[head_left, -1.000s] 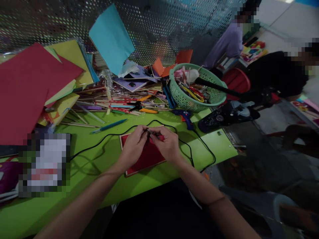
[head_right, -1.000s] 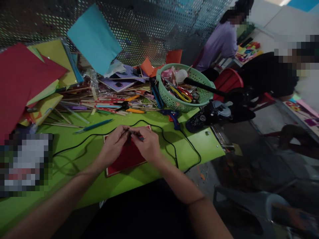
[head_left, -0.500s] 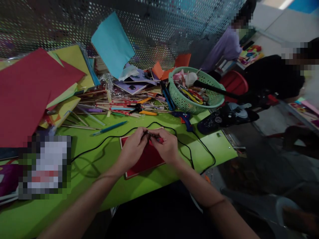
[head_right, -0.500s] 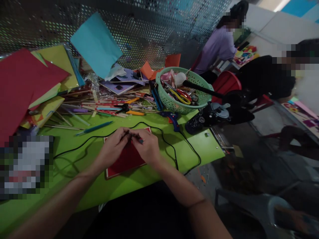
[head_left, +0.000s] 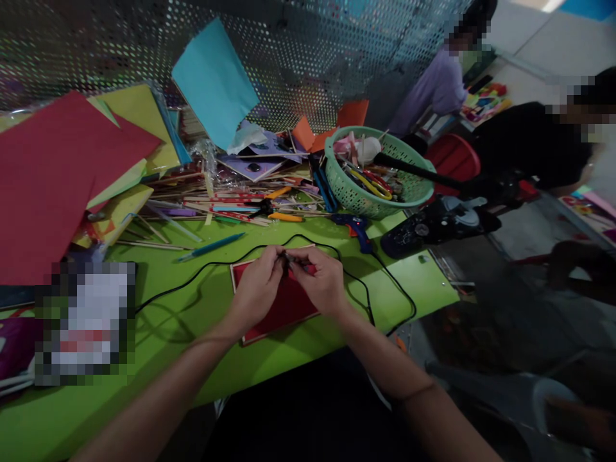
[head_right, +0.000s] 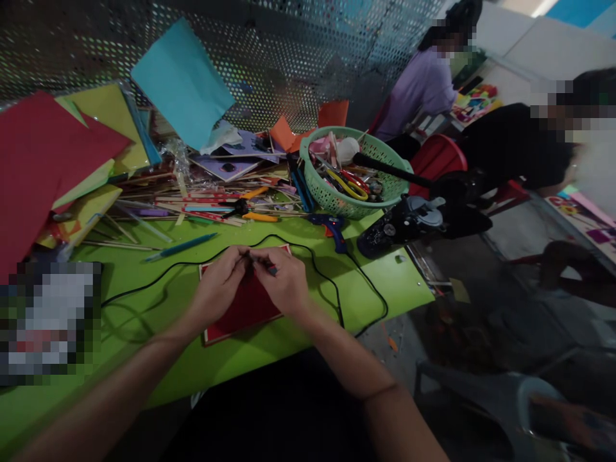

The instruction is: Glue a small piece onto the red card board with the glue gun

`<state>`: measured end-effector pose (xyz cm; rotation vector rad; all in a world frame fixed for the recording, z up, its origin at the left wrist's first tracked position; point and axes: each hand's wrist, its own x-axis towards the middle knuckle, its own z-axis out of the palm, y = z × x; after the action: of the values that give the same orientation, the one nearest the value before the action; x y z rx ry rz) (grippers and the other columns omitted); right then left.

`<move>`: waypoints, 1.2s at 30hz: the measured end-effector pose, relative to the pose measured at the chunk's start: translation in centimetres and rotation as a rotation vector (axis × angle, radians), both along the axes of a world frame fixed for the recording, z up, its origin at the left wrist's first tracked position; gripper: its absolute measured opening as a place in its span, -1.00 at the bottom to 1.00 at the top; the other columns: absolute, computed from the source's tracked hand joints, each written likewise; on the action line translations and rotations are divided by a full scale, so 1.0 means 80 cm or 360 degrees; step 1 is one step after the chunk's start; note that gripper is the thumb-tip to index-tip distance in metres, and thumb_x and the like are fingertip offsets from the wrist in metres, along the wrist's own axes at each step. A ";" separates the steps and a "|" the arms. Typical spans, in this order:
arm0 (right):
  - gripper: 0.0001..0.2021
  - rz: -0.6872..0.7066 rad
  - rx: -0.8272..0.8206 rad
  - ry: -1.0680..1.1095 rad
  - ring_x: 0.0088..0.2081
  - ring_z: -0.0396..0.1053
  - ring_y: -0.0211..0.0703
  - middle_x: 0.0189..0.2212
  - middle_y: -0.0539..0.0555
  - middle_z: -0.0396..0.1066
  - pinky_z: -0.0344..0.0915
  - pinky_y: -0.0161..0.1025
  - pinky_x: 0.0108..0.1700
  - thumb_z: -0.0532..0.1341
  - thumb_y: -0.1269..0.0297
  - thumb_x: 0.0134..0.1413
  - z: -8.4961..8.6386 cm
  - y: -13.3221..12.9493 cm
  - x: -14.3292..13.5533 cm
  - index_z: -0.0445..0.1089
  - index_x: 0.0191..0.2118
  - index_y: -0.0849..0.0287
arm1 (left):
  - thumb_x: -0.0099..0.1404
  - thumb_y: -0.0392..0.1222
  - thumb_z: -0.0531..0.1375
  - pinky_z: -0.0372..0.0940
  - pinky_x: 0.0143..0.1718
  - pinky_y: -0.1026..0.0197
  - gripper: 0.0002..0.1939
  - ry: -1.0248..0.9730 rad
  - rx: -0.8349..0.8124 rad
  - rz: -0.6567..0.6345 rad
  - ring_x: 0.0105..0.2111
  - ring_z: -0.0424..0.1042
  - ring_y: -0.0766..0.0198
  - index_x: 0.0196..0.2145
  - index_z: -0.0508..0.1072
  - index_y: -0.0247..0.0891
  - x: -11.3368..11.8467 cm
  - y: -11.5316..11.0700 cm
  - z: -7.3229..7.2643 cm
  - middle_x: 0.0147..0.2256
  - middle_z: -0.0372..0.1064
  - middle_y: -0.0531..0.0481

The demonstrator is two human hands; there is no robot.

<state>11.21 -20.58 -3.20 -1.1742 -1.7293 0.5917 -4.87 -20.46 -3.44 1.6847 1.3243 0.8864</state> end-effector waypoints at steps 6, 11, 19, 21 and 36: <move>-0.79 -0.0021 0.0026 -0.0026 -0.20 0.59 -0.14 -0.22 0.05 0.65 0.51 -0.21 -0.09 0.24 0.46 0.19 -0.002 0.000 0.000 0.58 -0.14 0.08 | 0.46 -0.03 0.03 0.26 -0.11 0.06 -0.81 -0.0138 -0.0072 -0.0035 -0.16 0.42 0.08 -0.12 0.34 -0.14 -0.001 0.003 0.003 -0.21 0.46 -0.05; -0.79 0.0004 0.0055 -0.0067 -0.17 0.59 -0.12 -0.19 0.06 0.64 0.52 -0.19 -0.08 0.24 0.44 0.21 -0.001 -0.001 -0.001 0.57 -0.12 0.07 | 0.45 -0.08 0.03 0.27 -0.17 0.11 -0.85 -0.0369 -0.0157 -0.0057 -0.25 0.39 0.15 -0.17 0.34 -0.14 0.001 0.006 -0.003 -0.31 0.40 0.02; -0.81 -0.0017 0.0056 -0.0028 -0.17 0.59 -0.11 -0.21 0.06 0.65 0.52 -0.18 -0.08 0.26 0.43 0.21 -0.002 -0.001 0.001 0.58 -0.14 0.07 | 0.45 -0.13 0.05 0.27 -0.17 0.14 -0.87 -0.0556 -0.0184 -0.0002 -0.24 0.36 0.19 -0.16 0.36 -0.17 0.006 0.003 -0.008 -0.31 0.37 0.03; -0.82 -0.0036 0.0036 0.0001 -0.19 0.59 -0.11 -0.22 0.04 0.65 0.52 -0.18 -0.09 0.27 0.41 0.20 -0.003 0.000 0.001 0.58 -0.15 0.06 | 0.45 -0.14 0.05 0.27 -0.16 0.15 -0.88 -0.0581 -0.0178 -0.0022 -0.24 0.36 0.19 -0.16 0.36 -0.17 0.006 0.003 -0.008 -0.32 0.37 0.04; -0.78 0.0024 0.0114 -0.0052 -0.24 0.58 -0.15 -0.24 0.04 0.65 0.51 -0.23 -0.12 0.25 0.47 0.16 0.000 -0.001 0.003 0.58 -0.14 0.09 | 0.45 -0.09 0.04 0.22 -0.18 0.10 -0.85 -0.0112 -0.0067 -0.0035 -0.22 0.39 0.12 -0.15 0.34 -0.17 -0.001 0.003 0.004 -0.25 0.45 -0.03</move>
<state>11.43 -20.63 -3.23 -1.1275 -1.7736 0.5180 -4.93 -20.25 -3.11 1.6182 1.2664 0.8912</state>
